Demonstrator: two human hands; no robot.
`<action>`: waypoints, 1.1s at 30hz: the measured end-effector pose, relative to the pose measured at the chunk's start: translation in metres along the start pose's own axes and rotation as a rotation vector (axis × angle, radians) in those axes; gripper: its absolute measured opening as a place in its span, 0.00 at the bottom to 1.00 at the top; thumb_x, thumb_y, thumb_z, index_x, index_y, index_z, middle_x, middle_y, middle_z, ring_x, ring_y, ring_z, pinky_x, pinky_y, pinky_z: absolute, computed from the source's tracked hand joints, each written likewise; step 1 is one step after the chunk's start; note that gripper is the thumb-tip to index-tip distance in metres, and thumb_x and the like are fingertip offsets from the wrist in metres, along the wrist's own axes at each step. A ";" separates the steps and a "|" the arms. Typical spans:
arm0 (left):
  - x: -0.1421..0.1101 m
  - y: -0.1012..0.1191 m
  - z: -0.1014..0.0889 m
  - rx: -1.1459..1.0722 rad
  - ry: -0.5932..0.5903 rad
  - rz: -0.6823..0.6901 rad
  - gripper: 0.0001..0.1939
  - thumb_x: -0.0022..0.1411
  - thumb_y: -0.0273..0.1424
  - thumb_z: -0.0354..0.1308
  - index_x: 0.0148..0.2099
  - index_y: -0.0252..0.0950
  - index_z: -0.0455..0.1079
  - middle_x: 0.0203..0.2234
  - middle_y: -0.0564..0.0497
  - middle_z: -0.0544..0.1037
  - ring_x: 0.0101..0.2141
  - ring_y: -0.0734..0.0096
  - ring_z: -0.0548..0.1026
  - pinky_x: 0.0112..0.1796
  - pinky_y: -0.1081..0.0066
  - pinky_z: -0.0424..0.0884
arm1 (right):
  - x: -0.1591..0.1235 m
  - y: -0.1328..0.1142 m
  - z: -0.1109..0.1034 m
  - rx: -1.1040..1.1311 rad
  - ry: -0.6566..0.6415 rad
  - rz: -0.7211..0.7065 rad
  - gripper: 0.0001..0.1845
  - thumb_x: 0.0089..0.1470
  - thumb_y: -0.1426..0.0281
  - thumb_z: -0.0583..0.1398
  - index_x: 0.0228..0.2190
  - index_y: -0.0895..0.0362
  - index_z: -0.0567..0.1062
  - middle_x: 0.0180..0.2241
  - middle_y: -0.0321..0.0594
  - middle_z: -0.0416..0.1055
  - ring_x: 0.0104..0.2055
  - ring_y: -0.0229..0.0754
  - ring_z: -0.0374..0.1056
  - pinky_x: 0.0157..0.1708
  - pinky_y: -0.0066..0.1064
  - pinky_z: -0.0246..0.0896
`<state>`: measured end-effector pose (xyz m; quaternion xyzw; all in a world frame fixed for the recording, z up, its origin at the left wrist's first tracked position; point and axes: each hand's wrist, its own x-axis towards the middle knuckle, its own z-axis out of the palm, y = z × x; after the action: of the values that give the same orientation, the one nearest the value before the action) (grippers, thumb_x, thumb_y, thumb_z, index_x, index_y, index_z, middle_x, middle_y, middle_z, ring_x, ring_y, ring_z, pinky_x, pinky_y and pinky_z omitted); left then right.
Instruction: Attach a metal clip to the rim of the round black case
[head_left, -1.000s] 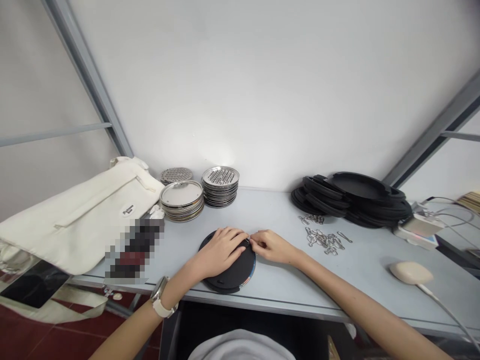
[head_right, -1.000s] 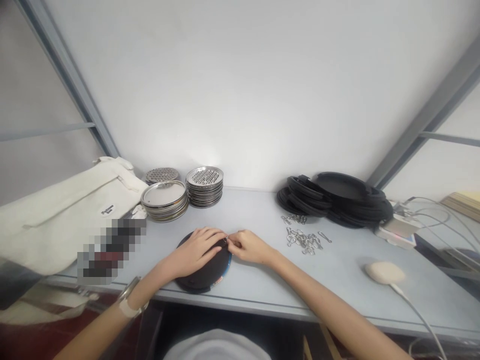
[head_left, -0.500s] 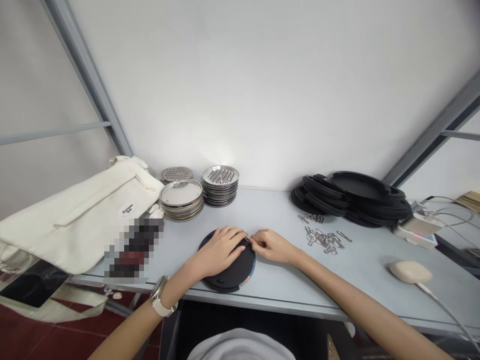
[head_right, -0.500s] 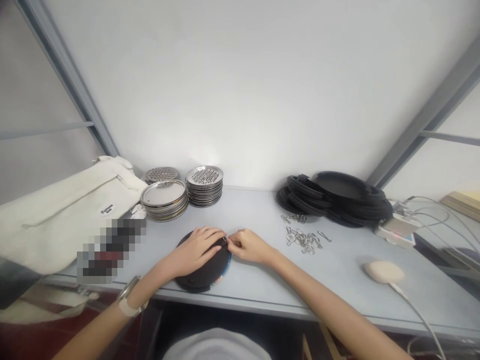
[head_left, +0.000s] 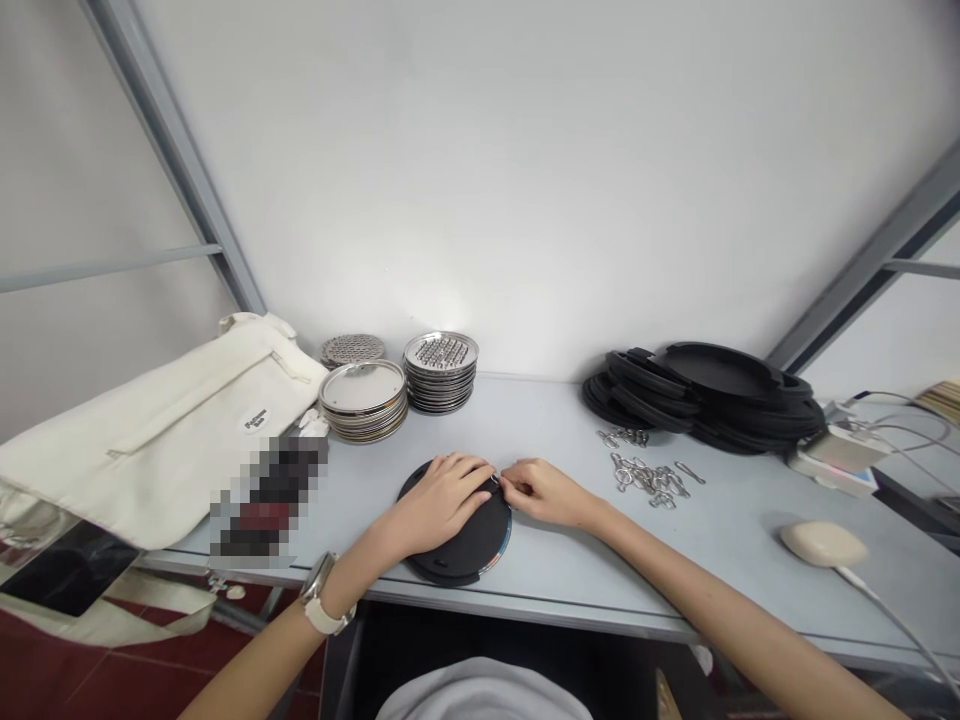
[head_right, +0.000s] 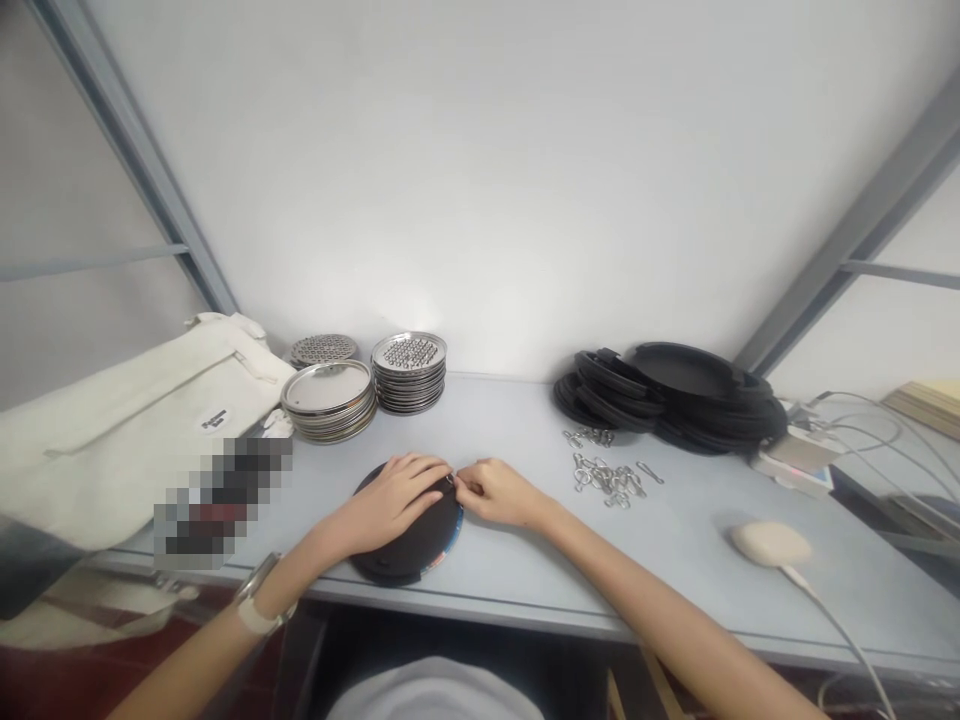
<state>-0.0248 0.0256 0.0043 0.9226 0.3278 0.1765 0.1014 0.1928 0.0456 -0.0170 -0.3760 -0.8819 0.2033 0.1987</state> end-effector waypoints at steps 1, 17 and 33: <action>0.000 0.000 0.000 -0.003 0.002 0.000 0.17 0.70 0.33 0.41 0.59 0.41 0.57 0.51 0.47 0.68 0.51 0.64 0.63 0.51 0.60 0.60 | 0.000 -0.001 0.000 0.017 0.005 0.007 0.16 0.57 0.70 0.50 0.19 0.57 0.56 0.16 0.28 0.50 0.20 0.31 0.46 0.22 0.25 0.42; 0.000 0.000 0.001 -0.020 0.020 -0.019 0.15 0.70 0.33 0.42 0.56 0.40 0.60 0.50 0.48 0.69 0.51 0.65 0.64 0.52 0.61 0.61 | 0.002 -0.001 0.006 0.114 0.055 0.038 0.17 0.61 0.66 0.48 0.21 0.56 0.58 0.18 0.28 0.53 0.21 0.31 0.49 0.23 0.24 0.45; 0.001 0.000 0.000 0.031 0.009 0.022 0.16 0.70 0.31 0.42 0.57 0.40 0.60 0.50 0.47 0.68 0.51 0.64 0.64 0.52 0.60 0.60 | 0.000 -0.012 0.012 -0.008 0.102 0.085 0.14 0.60 0.69 0.48 0.22 0.55 0.58 0.19 0.30 0.56 0.21 0.33 0.52 0.25 0.26 0.47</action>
<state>-0.0240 0.0259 0.0046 0.9267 0.3209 0.1766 0.0837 0.1798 0.0356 -0.0217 -0.4237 -0.8546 0.1887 0.2333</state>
